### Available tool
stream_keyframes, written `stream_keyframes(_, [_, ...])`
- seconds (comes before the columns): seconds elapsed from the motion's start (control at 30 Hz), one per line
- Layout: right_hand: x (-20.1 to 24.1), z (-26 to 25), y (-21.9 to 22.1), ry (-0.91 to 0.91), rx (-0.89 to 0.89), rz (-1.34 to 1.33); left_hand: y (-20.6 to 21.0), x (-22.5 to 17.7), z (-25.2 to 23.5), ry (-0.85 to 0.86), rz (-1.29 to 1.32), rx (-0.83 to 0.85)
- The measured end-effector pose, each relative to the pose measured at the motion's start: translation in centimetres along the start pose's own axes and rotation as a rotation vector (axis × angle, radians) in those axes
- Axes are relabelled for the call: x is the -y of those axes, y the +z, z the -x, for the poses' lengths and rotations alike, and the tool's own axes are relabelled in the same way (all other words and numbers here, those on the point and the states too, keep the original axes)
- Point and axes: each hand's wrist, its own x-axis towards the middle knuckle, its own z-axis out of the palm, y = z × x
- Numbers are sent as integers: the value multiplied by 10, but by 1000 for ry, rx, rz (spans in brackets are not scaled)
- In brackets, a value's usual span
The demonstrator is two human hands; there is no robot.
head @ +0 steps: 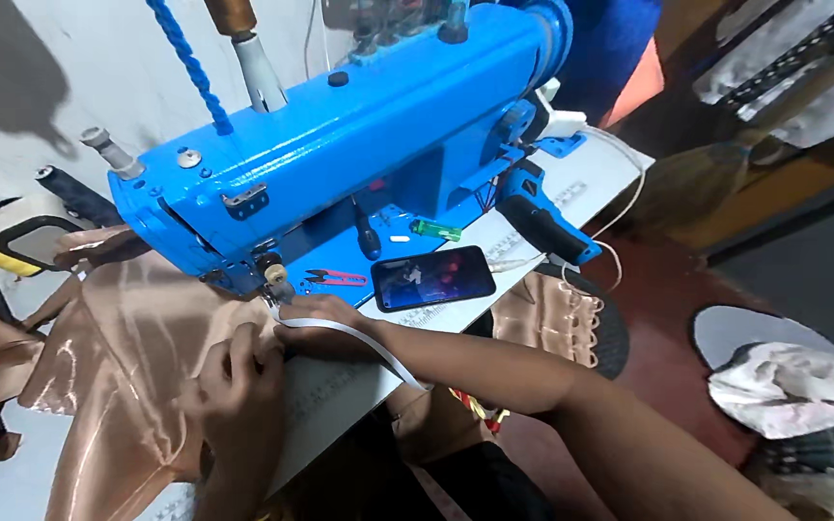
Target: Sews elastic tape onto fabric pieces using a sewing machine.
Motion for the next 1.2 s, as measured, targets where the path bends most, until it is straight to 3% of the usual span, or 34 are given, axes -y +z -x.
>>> stream_keyframes(0.1, [-2, 3, 0, 11, -28, -40, 8, 5, 5, 27, 37, -28])
stream_keyframes(0.23, [-3, 4, 1, 70, -50, -143, 10, 17, 2, 45, 290, 122])
stream_keyframes(0.37, [-5, 0, 2, -40, -77, -64, 11, 22, -6, 38, 346, 102])
stream_keyframes(0.7, [4, -11, -8, 232, 173, -248, 7, 28, -13, 136, 357, 137])
stream_keyframes(0.83, [10, -5, -12, 227, 130, -221, 6, 30, -11, 148, 418, 166])
stream_keyframes(1.07, [21, 31, -9, 180, 29, 53, 18, 34, 2, 235, 463, 163])
stream_keyframes(1.13, [18, 39, -7, 92, -20, 166, 18, 36, 3, 245, 485, 177])
stream_keyframes(1.2, [19, 44, -7, 112, -84, 111, 23, 41, 6, 259, 515, 159])
